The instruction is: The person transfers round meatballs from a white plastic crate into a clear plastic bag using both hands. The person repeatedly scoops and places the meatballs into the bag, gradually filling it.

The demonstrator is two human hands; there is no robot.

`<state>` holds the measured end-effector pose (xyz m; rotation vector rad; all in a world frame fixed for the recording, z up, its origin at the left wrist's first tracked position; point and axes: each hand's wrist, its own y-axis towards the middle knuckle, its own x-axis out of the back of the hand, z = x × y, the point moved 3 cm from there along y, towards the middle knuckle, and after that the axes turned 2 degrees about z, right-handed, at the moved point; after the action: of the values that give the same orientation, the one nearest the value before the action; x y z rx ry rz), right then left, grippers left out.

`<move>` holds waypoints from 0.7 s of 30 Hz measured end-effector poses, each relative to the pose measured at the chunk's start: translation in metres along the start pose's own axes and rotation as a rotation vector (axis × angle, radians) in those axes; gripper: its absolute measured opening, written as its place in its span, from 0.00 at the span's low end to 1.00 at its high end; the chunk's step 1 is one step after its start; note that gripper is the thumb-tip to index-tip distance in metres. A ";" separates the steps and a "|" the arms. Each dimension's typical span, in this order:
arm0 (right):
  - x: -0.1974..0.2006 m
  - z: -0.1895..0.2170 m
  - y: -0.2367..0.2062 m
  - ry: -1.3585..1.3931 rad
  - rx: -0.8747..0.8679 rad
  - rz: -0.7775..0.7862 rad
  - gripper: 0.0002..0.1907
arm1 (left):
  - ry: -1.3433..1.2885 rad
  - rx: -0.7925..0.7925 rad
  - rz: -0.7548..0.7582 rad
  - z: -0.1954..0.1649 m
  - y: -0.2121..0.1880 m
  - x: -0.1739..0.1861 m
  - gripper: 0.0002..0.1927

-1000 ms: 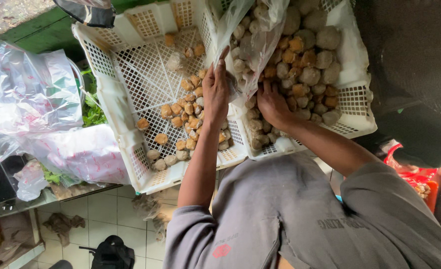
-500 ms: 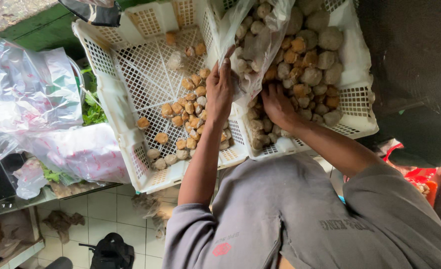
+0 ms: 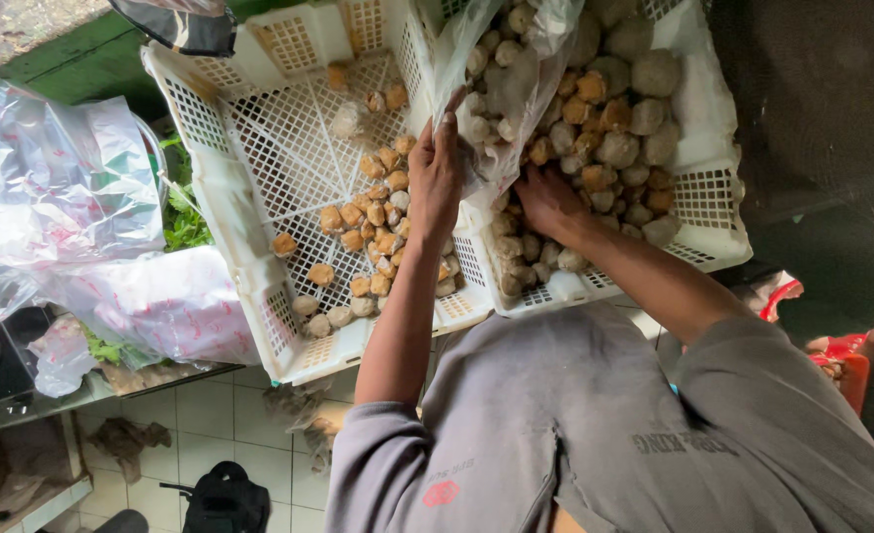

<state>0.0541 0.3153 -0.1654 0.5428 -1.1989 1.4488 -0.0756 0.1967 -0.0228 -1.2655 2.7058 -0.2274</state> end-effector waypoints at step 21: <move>-0.003 -0.003 0.000 -0.038 0.084 -0.192 0.14 | -0.089 -0.007 0.011 0.010 -0.001 0.007 0.25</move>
<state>0.0560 0.3162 -0.1687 0.7260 -1.0877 1.3338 -0.0773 0.1903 -0.0332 -1.2313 2.6403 -0.1568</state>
